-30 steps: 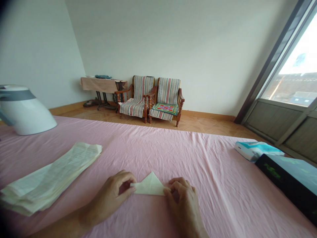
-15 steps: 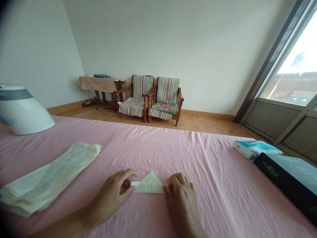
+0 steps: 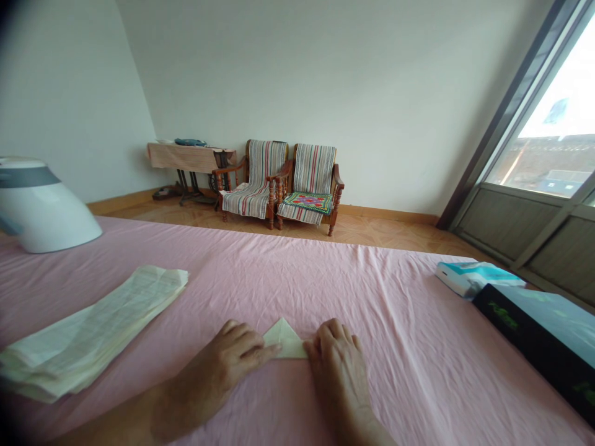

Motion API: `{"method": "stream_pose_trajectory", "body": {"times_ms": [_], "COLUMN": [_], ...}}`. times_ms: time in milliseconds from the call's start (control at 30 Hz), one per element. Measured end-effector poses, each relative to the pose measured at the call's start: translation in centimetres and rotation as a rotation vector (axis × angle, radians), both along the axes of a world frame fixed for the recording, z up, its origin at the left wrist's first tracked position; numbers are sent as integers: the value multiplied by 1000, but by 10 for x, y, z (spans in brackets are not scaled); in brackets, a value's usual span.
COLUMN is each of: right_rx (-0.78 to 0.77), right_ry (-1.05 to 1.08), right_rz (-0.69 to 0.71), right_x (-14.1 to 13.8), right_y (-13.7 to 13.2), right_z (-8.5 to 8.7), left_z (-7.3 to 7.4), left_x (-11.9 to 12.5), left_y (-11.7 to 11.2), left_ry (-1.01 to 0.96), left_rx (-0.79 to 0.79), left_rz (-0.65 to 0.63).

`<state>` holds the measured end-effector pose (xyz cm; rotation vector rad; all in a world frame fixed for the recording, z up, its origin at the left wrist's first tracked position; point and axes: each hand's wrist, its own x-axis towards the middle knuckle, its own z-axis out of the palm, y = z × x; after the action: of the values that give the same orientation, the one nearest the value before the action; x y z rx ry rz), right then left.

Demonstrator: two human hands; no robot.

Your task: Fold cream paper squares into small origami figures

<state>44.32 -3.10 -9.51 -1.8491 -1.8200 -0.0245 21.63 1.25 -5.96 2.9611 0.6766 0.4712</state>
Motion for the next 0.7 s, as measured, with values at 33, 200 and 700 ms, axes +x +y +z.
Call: {"method": "stream_pose_trajectory", "body": {"times_ms": [33,200,700], "right_rx": [18,217,481], "right_ry": [21,16,-152], "right_rz": [5,42,309], "right_x": [1,1,-19], "right_y": [0,-10,-20], "right_z": [-2,1,-8], "left_z": [0,-1,7], "left_x": [0,1,-3], "left_y": [0,2,5], "left_ry": [24,63,-68], "left_rx": [20,39,-93], "left_rz": [-4,9,26]}}
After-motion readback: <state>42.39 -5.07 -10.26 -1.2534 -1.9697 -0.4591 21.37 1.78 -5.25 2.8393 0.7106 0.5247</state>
